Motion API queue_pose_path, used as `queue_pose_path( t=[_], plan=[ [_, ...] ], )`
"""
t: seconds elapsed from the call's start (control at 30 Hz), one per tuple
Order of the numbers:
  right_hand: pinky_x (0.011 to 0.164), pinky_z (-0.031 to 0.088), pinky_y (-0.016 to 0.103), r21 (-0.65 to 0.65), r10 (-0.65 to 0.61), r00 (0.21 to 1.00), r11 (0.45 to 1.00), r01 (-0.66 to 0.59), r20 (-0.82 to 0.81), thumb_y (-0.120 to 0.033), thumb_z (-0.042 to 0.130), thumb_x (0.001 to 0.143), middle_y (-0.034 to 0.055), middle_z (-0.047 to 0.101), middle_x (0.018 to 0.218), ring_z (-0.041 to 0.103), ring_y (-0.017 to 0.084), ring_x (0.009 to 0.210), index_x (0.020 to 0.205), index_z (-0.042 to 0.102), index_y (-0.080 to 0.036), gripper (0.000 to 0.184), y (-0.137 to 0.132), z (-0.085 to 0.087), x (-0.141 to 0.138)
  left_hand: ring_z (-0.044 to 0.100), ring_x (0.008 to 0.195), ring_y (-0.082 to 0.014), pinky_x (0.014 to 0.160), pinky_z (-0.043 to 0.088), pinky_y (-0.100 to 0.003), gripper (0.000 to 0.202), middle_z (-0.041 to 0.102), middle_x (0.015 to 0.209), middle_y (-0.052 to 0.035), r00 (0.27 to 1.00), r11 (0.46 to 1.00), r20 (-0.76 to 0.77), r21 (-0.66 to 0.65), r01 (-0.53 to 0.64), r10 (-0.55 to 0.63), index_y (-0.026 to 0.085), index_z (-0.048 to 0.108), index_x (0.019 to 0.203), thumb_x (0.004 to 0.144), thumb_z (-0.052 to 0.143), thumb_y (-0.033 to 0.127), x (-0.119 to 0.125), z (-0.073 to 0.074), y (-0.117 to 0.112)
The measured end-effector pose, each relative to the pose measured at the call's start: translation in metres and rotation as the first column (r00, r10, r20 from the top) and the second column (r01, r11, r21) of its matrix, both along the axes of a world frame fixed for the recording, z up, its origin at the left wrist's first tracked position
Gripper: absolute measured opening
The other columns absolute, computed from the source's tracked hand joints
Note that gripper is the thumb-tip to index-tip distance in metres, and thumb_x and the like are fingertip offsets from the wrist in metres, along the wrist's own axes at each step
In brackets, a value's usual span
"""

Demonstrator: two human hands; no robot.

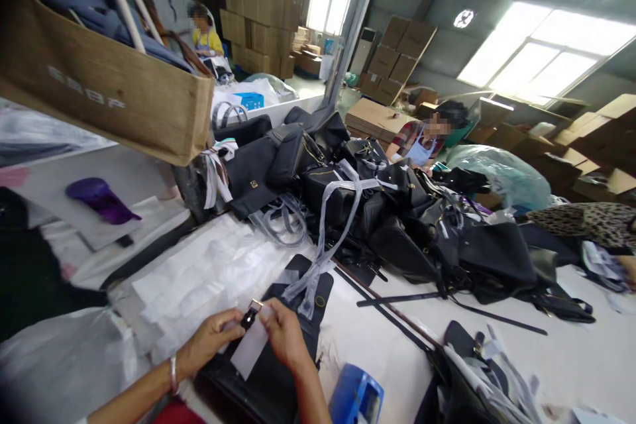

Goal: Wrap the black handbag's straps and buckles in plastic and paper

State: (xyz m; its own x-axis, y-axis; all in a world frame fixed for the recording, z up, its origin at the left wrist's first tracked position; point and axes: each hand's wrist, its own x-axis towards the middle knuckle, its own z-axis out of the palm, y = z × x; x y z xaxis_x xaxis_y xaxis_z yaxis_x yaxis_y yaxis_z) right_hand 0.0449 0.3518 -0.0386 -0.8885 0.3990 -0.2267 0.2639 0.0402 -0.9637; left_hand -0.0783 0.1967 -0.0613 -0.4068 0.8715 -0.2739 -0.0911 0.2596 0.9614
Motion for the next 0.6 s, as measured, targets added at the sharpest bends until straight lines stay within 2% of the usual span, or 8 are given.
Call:
queue_pose_path(
  t=[0.07,0.17,0.23,0.3,0.37,0.43,0.5,0.6],
  plan=[
    [0.057,0.035,0.023,0.025,-0.037,0.999,0.999,0.036,0.025,-0.036,0.052,0.087,-0.0025,0.053,0.069,0.045,0.013,0.062,0.089,0.061,-0.02,0.019,0.001,-0.001,0.0,0.061,0.082,-0.0203,0.078,0.047,-0.03,0.021,0.068,0.087,-0.0018,0.998,1.0,0.063,0.013,-0.001,0.0,0.019,0.067,0.095,0.082,0.059,0.033,0.001,-0.005,0.0],
    [0.058,0.035,0.024,0.093,-0.112,0.993,0.99,0.107,0.047,-0.032,0.053,0.086,-0.0023,0.053,0.07,0.047,0.014,0.063,0.09,0.06,-0.021,0.014,0.003,-0.002,0.0,0.056,0.112,-0.0238,0.099,0.04,-0.033,0.036,0.065,0.117,-0.0025,0.997,0.995,0.066,0.078,-0.055,0.05,0.023,0.061,0.115,0.079,0.063,0.028,0.004,-0.008,0.003],
    [0.058,0.036,0.024,0.117,-0.148,0.988,0.983,0.142,0.044,-0.034,0.053,0.086,-0.0018,0.053,0.07,0.048,0.015,0.064,0.089,0.059,-0.021,0.015,0.003,-0.001,0.0,0.044,0.128,-0.0232,0.109,0.031,-0.034,0.058,0.051,0.138,-0.0012,0.986,0.985,0.105,0.102,-0.137,0.127,0.028,0.047,0.133,0.077,0.065,0.024,0.005,-0.008,0.006],
    [0.058,0.036,0.025,0.109,-0.157,0.987,0.982,0.152,0.036,-0.036,0.053,0.086,-0.0013,0.053,0.07,0.048,0.015,0.065,0.087,0.059,-0.02,0.017,0.002,0.001,0.0,0.043,0.13,-0.023,0.109,0.034,-0.037,0.079,0.043,0.146,-0.002,0.96,0.977,0.223,0.096,-0.192,0.166,0.031,0.024,0.145,0.077,0.064,0.024,0.005,-0.009,0.008],
    [0.059,0.037,0.025,0.062,-0.16,0.987,0.985,0.158,0.025,-0.037,0.053,0.086,-0.0012,0.054,0.071,0.049,0.015,0.065,0.087,0.059,-0.02,0.018,-0.001,0.004,0.001,0.053,0.12,-0.025,0.101,0.043,-0.039,0.084,0.051,0.139,-0.0056,0.927,0.979,0.349,0.093,-0.18,0.137,0.028,0.017,0.147,0.077,0.064,0.026,0.004,-0.01,0.009],
    [0.061,0.039,0.025,-0.046,-0.171,0.985,0.984,0.171,0.0,-0.036,0.055,0.084,-0.0009,0.056,0.075,0.051,0.016,0.069,0.093,0.059,-0.02,0.019,-0.006,0.007,0.001,0.061,0.108,-0.0273,0.091,0.049,-0.04,0.073,0.063,0.124,-0.0081,0.908,0.988,0.413,0.095,-0.117,0.068,0.02,0.032,0.143,0.078,0.064,0.029,0.002,-0.01,0.011],
    [0.065,0.042,0.026,-0.155,-0.19,0.981,0.971,0.183,-0.032,-0.033,0.061,0.079,-0.0004,0.06,0.084,0.054,0.017,0.075,0.105,0.057,-0.022,0.028,-0.009,0.008,0.0,0.065,0.098,-0.028,0.085,0.051,-0.039,0.055,0.069,0.111,-0.0084,0.915,0.994,0.403,0.088,-0.061,0.02,0.015,0.051,0.129,0.078,0.064,0.03,0.0,-0.008,0.012],
    [0.073,0.045,0.029,-0.156,-0.225,0.974,0.964,0.217,-0.038,-0.029,0.071,0.068,0.0009,0.064,0.099,0.058,0.02,0.084,0.117,0.052,-0.024,0.053,-0.013,0.009,-0.005,0.065,0.092,-0.0275,0.079,0.052,-0.036,0.042,0.072,0.103,-0.0065,0.944,0.997,0.328,0.063,-0.054,0.03,0.014,0.061,0.118,0.078,0.063,0.029,-0.001,-0.001,0.015]
  ],
)
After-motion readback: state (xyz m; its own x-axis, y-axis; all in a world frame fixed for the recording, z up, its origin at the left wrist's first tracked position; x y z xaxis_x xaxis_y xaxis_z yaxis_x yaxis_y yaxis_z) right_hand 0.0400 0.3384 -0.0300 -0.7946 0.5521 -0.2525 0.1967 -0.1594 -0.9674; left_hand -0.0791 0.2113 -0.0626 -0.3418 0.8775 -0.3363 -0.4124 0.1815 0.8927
